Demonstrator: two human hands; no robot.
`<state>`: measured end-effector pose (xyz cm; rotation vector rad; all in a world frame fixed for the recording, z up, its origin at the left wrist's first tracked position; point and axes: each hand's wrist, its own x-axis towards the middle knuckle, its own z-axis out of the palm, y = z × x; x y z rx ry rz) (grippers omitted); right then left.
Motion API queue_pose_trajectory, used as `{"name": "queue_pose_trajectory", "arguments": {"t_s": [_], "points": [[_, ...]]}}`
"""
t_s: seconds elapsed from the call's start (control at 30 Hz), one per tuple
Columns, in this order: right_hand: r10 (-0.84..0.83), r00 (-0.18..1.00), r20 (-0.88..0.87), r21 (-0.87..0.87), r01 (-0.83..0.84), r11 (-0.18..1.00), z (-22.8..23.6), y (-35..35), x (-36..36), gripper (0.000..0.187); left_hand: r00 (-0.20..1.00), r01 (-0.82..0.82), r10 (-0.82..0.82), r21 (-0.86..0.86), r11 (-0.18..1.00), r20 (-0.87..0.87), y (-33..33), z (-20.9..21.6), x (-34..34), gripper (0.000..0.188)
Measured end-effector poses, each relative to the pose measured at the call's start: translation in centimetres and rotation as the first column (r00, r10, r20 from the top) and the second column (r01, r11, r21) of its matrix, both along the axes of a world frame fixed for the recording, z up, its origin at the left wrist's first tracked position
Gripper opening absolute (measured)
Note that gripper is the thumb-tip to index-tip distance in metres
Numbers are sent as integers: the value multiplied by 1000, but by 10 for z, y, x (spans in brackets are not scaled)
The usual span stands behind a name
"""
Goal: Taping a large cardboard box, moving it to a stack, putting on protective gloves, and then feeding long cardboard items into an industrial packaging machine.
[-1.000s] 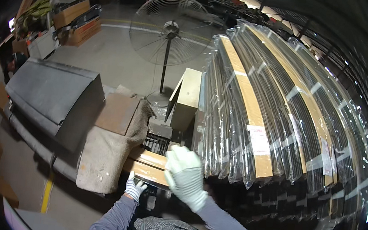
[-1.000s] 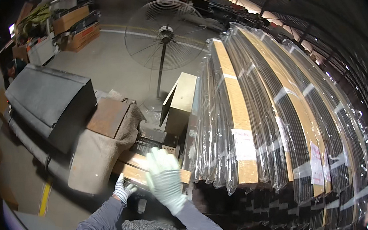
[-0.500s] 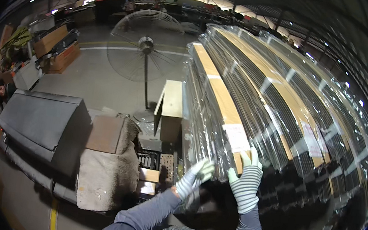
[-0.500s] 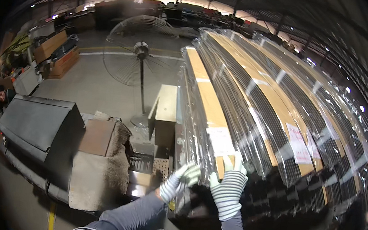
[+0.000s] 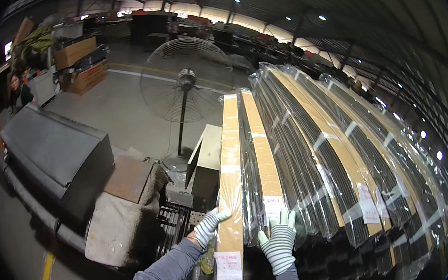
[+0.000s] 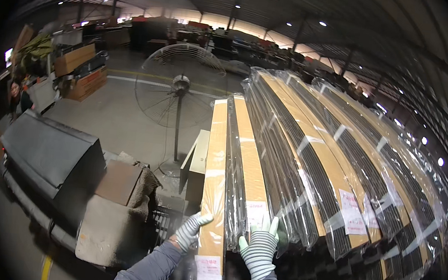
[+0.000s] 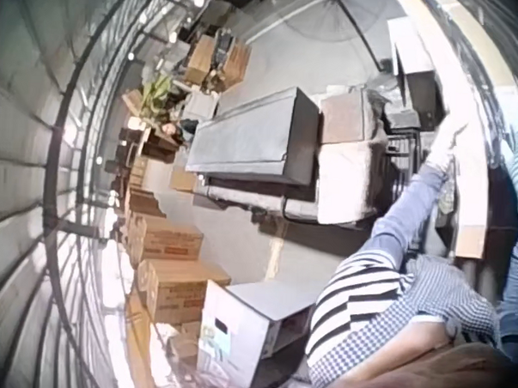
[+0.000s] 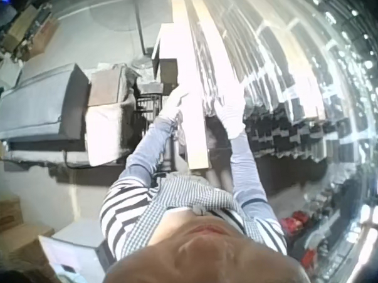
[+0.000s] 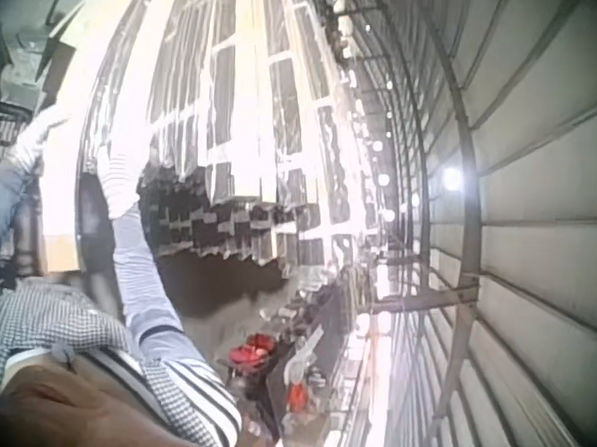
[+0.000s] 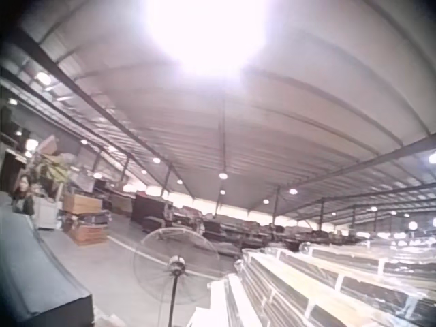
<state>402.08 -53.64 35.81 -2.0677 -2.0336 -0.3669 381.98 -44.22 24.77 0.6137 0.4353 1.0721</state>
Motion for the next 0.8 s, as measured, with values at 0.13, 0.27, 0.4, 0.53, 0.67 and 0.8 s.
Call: {"name": "queue_pose_trajectory", "arguments": {"t_s": [0.13,0.27,0.4,0.53,0.67,0.8], "points": [[-46,992,-116,62,54,997,10,-25,-24,41,997,-79,79,-22,997,10,-40,-7,16,42],[130,981,-141,210,-99,973,30,-152,4,52,991,-127,130,-76,989,38,-89,5,28,39],[-65,994,-87,1,65,998,45,-239,28,44,989,-98,107,-92,991,102,-154,16,69,40],[-62,998,19,-18,62,998,26,-269,57,32,973,-220,225,-97,971,43,-198,-17,106,41],[120,977,-176,-57,-132,990,48,-313,94,42,959,-270,281,-175,947,42,-258,-5,131,45],[209,975,-81,-86,-215,973,59,-361,127,63,939,-311,337,-260,914,61,-332,0,145,47]]}}
